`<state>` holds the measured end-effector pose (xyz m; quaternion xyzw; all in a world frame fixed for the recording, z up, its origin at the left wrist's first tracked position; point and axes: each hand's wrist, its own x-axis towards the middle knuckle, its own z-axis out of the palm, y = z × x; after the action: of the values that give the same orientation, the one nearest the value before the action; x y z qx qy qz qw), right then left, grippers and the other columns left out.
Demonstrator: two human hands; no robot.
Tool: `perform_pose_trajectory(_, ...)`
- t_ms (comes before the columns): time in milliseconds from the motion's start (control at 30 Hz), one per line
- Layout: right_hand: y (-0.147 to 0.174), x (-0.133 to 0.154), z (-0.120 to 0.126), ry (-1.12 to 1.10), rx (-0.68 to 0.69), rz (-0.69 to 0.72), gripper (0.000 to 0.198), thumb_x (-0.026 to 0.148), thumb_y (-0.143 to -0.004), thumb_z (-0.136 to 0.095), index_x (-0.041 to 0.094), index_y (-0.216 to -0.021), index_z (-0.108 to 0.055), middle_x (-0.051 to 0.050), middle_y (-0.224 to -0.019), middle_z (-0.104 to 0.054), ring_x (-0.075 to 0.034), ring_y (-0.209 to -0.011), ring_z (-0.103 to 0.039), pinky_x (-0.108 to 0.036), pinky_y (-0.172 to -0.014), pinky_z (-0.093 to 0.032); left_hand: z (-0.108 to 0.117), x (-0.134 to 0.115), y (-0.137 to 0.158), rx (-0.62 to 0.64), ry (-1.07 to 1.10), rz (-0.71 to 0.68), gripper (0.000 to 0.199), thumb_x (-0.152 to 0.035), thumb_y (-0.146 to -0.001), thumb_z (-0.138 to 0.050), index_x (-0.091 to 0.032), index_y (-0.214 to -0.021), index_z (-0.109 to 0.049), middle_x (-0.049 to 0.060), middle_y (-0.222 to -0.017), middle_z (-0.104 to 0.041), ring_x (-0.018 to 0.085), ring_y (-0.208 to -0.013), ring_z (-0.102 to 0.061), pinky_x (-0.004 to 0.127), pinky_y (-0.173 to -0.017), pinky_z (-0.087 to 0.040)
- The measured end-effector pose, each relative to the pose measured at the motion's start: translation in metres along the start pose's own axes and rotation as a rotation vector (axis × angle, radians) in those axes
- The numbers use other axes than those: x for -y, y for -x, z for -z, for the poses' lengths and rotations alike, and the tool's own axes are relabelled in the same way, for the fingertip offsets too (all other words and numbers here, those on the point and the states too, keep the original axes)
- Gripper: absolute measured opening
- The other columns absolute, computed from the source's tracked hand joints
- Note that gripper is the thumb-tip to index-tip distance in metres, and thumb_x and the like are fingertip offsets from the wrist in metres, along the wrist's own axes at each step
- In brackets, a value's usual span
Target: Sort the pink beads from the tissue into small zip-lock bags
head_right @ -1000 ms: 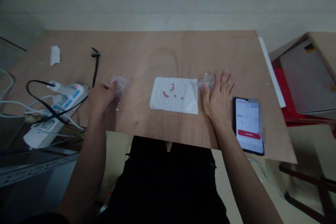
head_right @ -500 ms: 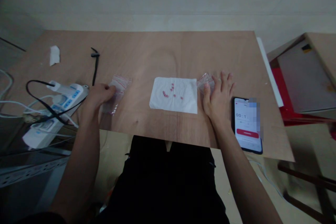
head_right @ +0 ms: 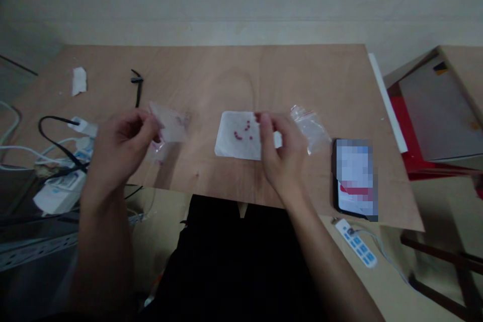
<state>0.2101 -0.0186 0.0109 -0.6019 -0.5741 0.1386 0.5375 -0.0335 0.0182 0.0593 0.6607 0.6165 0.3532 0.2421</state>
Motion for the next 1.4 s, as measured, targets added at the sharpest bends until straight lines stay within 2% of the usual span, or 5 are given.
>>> perform_pose_trajectory(267, 0.004, 0.038, -0.021, -0.514, 0.353, -0.311, 0.020, 0.040, -0.083, -0.068, 0.023, -0.085, -0.077, -0.001, -0.081, -0.076, -0.016, -0.074, -0.069, -0.030, -0.068, -0.056, -0.061, -0.039, 0.026, 0.274, 0.195, -0.285, 0.014, -0.020, -0.090, -0.052, -0.020, -0.079, -0.060, -0.002, -0.073, -0.064, 0.010, -0.066, -0.056, 0.023, -0.063, -0.043)
perform_pose_trajectory(600, 0.008, 0.017, 0.011, 0.207, 0.257, 0.031, 0.013, 0.027, -0.084, -0.063, 0.027, -0.083, -0.075, -0.002, -0.066, -0.072, -0.020, -0.058, -0.067, -0.030, -0.052, -0.045, -0.068, -0.042, 0.034, 0.164, -0.134, -0.241, 0.021, -0.015, -0.080, -0.053, -0.020, -0.062, -0.045, -0.004, -0.059, -0.051, 0.011, -0.054, -0.046, 0.026, -0.054, -0.032)
perform_pose_trajectory(933, -0.003, 0.009, 0.020, -0.341, 0.537, 0.121, 0.050, 0.033, -0.083, -0.069, 0.031, -0.132, -0.058, -0.004, -0.144, -0.054, -0.024, -0.135, -0.048, -0.047, -0.112, -0.041, -0.064, -0.060, 0.031, 0.200, 0.055, -0.284, 0.024, -0.017, -0.087, -0.045, -0.021, -0.063, -0.043, -0.004, -0.058, -0.050, 0.010, -0.051, -0.042, 0.026, -0.053, -0.033)
perform_pose_trajectory(1133, 0.004, -0.006, 0.007, -0.518, 0.501, -0.006, 0.070, 0.041, -0.060, -0.088, 0.030, -0.124, -0.062, -0.005, -0.125, -0.067, -0.025, -0.121, -0.060, -0.047, -0.108, -0.045, -0.061, -0.059, 0.031, 0.253, 0.087, -0.277, 0.026, -0.018, -0.089, -0.044, -0.021, -0.063, -0.042, -0.004, -0.059, -0.049, 0.011, -0.053, -0.043, 0.027, -0.054, -0.033)
perform_pose_trajectory(1400, -0.019, 0.000, 0.016, -0.366, 0.476, 0.065, 0.044, 0.042, -0.069, -0.082, 0.022, -0.105, -0.068, -0.003, -0.096, -0.073, -0.021, -0.092, -0.068, -0.037, -0.086, -0.054, -0.088, -0.049, 0.020, 0.057, 0.651, 0.150, 0.030, -0.030, -0.092, -0.037, -0.020, -0.067, -0.052, 0.000, -0.067, -0.055, 0.013, -0.066, -0.055, 0.026, -0.064, -0.042)
